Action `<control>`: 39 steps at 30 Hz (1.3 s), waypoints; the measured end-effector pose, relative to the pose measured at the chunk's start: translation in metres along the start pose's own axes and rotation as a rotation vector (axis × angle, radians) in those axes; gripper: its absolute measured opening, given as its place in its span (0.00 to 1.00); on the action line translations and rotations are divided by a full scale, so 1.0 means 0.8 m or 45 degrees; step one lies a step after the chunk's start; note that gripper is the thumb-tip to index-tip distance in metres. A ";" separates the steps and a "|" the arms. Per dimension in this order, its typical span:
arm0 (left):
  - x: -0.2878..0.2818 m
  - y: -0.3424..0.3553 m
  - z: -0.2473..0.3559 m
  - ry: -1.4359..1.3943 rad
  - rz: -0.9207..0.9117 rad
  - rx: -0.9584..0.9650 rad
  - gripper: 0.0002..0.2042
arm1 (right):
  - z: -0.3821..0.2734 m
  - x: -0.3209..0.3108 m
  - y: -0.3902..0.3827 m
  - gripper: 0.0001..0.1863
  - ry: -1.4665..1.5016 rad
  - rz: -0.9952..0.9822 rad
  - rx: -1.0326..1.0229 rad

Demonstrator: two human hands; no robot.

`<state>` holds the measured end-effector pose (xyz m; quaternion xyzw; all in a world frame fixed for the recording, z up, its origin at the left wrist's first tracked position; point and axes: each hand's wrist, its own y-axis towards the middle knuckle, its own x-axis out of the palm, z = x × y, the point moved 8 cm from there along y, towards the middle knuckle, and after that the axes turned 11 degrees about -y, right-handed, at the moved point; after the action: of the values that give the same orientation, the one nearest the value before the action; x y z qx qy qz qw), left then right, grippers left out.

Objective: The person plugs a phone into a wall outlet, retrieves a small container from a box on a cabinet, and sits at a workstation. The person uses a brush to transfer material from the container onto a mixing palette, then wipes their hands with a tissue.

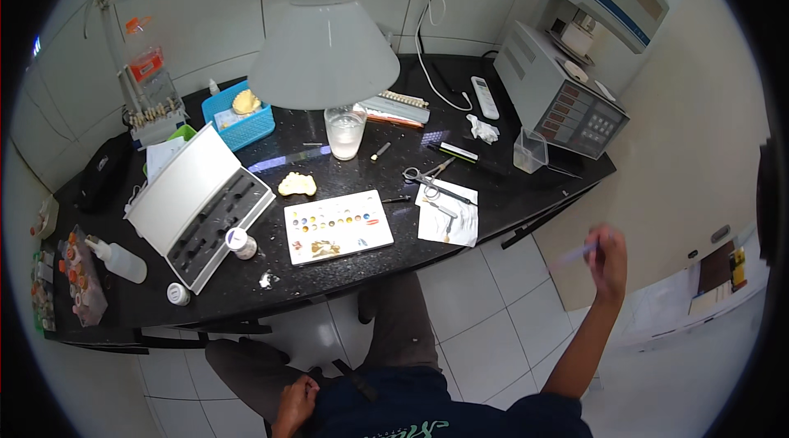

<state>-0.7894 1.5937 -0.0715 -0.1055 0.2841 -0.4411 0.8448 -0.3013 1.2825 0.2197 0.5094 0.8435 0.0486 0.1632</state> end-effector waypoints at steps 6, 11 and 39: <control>0.025 0.044 0.052 0.193 -0.189 0.097 0.11 | 0.320 -0.078 -0.273 0.15 -1.498 0.309 0.532; 0.062 0.068 0.058 0.189 -0.265 0.138 0.13 | 0.314 0.106 -0.261 0.16 0.084 0.329 0.949; 0.050 0.009 0.264 -0.092 -0.014 0.748 0.18 | 0.060 0.249 -0.189 0.05 -0.903 -0.931 -0.261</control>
<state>-0.6454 1.5500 0.0824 0.1267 0.1135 -0.5049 0.8463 -0.4988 1.3807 0.0920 0.1479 0.8502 -0.1049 0.4943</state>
